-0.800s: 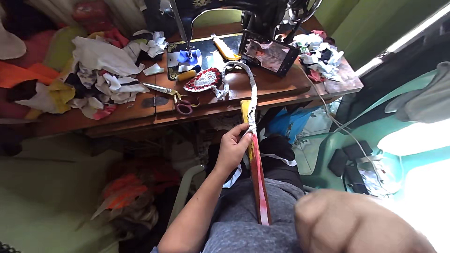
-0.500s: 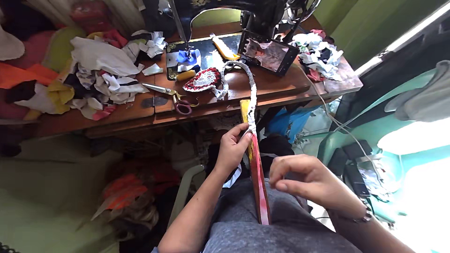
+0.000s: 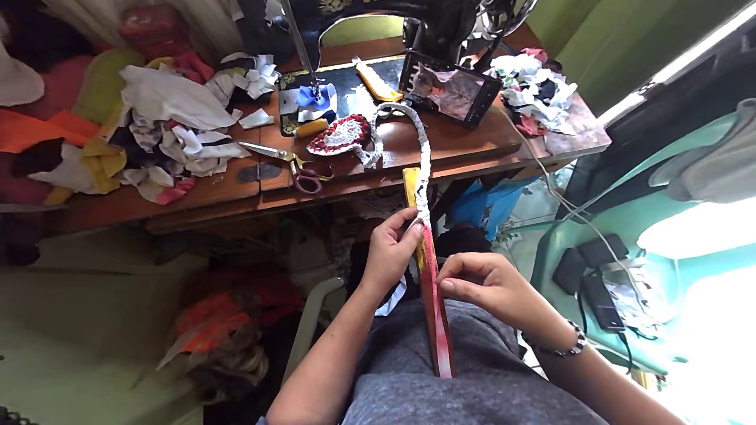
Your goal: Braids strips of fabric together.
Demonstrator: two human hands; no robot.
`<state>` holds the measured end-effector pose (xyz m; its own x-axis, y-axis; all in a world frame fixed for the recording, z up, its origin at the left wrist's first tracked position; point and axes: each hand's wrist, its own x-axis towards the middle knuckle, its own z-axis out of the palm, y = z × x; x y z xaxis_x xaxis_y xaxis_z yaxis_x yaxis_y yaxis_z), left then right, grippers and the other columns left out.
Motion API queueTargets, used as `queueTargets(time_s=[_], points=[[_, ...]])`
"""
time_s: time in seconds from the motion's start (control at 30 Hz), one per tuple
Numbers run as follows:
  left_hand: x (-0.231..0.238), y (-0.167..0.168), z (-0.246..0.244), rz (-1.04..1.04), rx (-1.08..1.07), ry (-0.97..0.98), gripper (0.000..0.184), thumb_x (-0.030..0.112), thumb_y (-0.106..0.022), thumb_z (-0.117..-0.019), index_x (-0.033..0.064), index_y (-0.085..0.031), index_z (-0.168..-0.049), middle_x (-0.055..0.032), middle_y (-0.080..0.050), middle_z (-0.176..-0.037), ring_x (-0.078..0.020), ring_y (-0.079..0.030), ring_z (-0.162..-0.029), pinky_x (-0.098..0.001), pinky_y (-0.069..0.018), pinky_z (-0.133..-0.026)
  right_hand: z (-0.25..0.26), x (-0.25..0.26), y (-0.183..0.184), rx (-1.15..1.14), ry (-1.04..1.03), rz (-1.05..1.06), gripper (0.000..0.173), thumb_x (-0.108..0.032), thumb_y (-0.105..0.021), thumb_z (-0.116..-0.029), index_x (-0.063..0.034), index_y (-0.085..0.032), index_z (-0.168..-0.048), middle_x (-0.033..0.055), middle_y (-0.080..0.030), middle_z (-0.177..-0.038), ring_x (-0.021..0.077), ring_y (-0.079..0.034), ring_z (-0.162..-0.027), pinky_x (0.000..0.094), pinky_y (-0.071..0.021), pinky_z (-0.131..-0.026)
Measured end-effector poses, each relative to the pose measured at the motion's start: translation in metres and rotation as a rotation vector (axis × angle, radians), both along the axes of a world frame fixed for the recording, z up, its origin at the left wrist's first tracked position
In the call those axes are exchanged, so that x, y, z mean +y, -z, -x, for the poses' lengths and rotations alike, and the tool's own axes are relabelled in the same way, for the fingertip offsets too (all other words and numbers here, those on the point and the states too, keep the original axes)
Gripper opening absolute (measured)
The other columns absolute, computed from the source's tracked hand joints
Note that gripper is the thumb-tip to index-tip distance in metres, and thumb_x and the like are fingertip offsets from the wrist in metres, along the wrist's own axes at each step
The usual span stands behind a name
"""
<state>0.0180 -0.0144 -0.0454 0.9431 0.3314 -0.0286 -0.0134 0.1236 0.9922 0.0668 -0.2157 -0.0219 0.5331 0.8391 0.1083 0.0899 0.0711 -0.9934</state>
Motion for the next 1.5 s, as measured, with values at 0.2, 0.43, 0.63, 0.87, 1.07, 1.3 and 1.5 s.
queueTargets(time_s=[0.2, 0.43, 0.63, 0.87, 1.07, 1.3, 1.5], points=[[0.000, 0.001, 0.000, 0.000, 0.005, 0.004, 0.030, 0.005, -0.063, -0.0996, 0.0032, -0.067, -0.129, -0.0074, -0.073, -0.093, -0.0089, -0.064, -0.069, -0.0236, -0.0544, -0.064, 0.000, 0.006, 0.003, 0.028, 0.060, 0.024, 0.014, -0.013, -0.066, -0.1003, -0.0009, -0.071, -0.101, 0.0045, -0.073, -0.089, 0.0109, -0.070, -0.078, 0.0271, -0.0613, -0.074], [0.000, 0.000, 0.000, 0.009, 0.001, 0.014, 0.030, 0.005, -0.062, -0.0998, 0.0033, -0.066, -0.130, -0.0083, -0.074, -0.095, -0.0106, -0.067, -0.073, -0.0254, -0.0568, -0.068, -0.004, 0.012, 0.007, 0.061, 0.134, 0.024, 0.014, -0.012, -0.064, -0.1001, -0.0006, -0.071, -0.105, 0.0054, -0.073, -0.090, 0.0124, -0.070, -0.078, 0.0283, -0.0613, -0.075], [0.000, 0.001, 0.000, 0.005, -0.009, 0.009, 0.030, 0.004, -0.062, -0.0996, 0.0028, -0.067, -0.129, -0.0078, -0.074, -0.096, -0.0101, -0.066, -0.072, -0.0250, -0.0562, -0.067, -0.005, 0.019, 0.008, 0.128, 0.184, 0.018, 0.016, -0.009, -0.064, -0.0994, 0.0007, -0.067, -0.111, 0.0071, -0.071, -0.089, 0.0134, -0.068, -0.076, 0.0274, -0.0593, -0.070], [-0.001, 0.000, 0.000, 0.000, -0.012, 0.009, 0.029, 0.003, -0.062, -0.0994, 0.0031, -0.067, -0.128, -0.0089, -0.074, -0.100, -0.0126, -0.070, -0.080, -0.0279, -0.0592, -0.073, -0.008, 0.027, 0.012, 0.160, 0.260, 0.031, 0.017, -0.012, -0.068, -0.0963, -0.0017, -0.064, -0.110, 0.0075, -0.068, -0.083, 0.0134, -0.065, -0.070, 0.0261, -0.0560, -0.065], [0.000, 0.000, 0.000, 0.010, -0.012, 0.014, 0.030, 0.003, -0.062, -0.0996, 0.0022, -0.067, -0.129, -0.0097, -0.074, -0.103, -0.0135, -0.071, -0.083, -0.0289, -0.0600, -0.075, -0.011, 0.024, 0.011, 0.326, 0.303, -0.054, 0.016, -0.009, -0.070, -0.0927, -0.0046, -0.064, -0.106, 0.0081, -0.068, -0.090, 0.0131, -0.066, -0.076, 0.0272, -0.0577, -0.068], [0.001, 0.001, -0.001, -0.022, 0.006, 0.011, 0.030, 0.007, -0.064, -0.0989, 0.0047, -0.068, -0.129, -0.0070, -0.074, -0.094, -0.0100, -0.066, -0.071, -0.0257, -0.0565, -0.065, -0.022, 0.021, 0.007, 0.729, 0.197, -0.367, 0.018, -0.005, -0.073, -0.0877, -0.0164, -0.066, -0.100, 0.0060, -0.066, -0.092, 0.0117, -0.064, -0.077, 0.0282, -0.0567, -0.073], [0.001, 0.001, 0.000, -0.014, 0.001, 0.018, 0.031, 0.007, -0.064, -0.0990, 0.0036, -0.066, -0.129, -0.0072, -0.073, -0.091, -0.0100, -0.066, -0.069, -0.0257, -0.0565, -0.065, -0.020, 0.025, 0.007, 0.820, 0.068, -0.454, 0.023, -0.004, -0.071, -0.0874, -0.0174, -0.066, -0.105, 0.0037, -0.063, -0.090, 0.0102, -0.062, -0.078, 0.0256, -0.0542, -0.072]])
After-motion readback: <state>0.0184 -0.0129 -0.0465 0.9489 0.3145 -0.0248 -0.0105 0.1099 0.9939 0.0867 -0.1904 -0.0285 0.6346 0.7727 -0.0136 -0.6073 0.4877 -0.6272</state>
